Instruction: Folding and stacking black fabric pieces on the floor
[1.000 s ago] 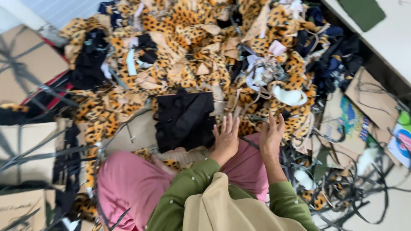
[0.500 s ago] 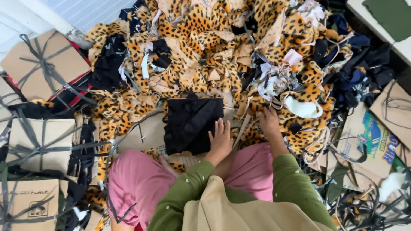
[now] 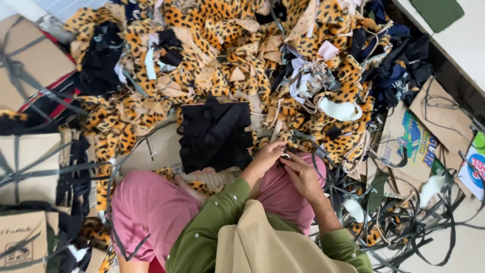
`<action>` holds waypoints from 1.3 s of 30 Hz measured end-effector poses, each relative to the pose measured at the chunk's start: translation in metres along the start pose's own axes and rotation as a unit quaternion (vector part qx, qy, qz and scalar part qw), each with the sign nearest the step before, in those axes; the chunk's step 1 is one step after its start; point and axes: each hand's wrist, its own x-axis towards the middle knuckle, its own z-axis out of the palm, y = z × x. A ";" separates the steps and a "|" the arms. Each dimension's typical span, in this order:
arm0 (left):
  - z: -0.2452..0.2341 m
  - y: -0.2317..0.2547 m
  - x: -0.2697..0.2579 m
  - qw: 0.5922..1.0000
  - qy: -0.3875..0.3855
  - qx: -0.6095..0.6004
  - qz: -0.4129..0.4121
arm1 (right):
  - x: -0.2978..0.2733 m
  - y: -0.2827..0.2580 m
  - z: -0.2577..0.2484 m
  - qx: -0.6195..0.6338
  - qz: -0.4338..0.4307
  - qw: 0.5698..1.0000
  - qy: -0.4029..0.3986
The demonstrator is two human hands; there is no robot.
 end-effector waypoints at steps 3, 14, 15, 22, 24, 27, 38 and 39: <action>-0.018 0.018 -0.009 0.998 0.006 -0.046 -0.033 | 0.008 -0.031 -0.003 0.040 -0.008 0.998 0.057; -0.029 0.061 -0.037 0.988 0.027 -0.140 0.062 | 0.035 0.002 -0.045 -0.207 0.180 0.949 0.157; -0.028 0.062 -0.036 0.987 0.021 -0.144 0.066 | 0.042 -0.003 -0.048 -0.156 0.307 0.938 0.037; -0.049 0.081 -0.067 0.991 0.024 -0.107 0.077 | 0.049 0.019 0.023 0.336 0.387 0.853 0.102; -0.057 0.057 -0.054 0.994 0.021 -0.086 0.065 | 0.057 0.015 0.000 0.374 0.231 0.849 0.292; -0.064 0.040 -0.043 0.995 0.018 -0.089 0.043 | 0.063 0.031 -0.029 0.210 0.170 0.920 0.285; -0.032 0.030 -0.061 0.986 0.009 -0.168 -0.009 | 0.015 -0.014 0.060 -0.195 -0.014 0.980 0.027; -0.037 0.017 -0.057 0.985 0.016 -0.171 -0.020 | 0.011 -0.014 0.067 -0.202 -0.031 0.979 -0.009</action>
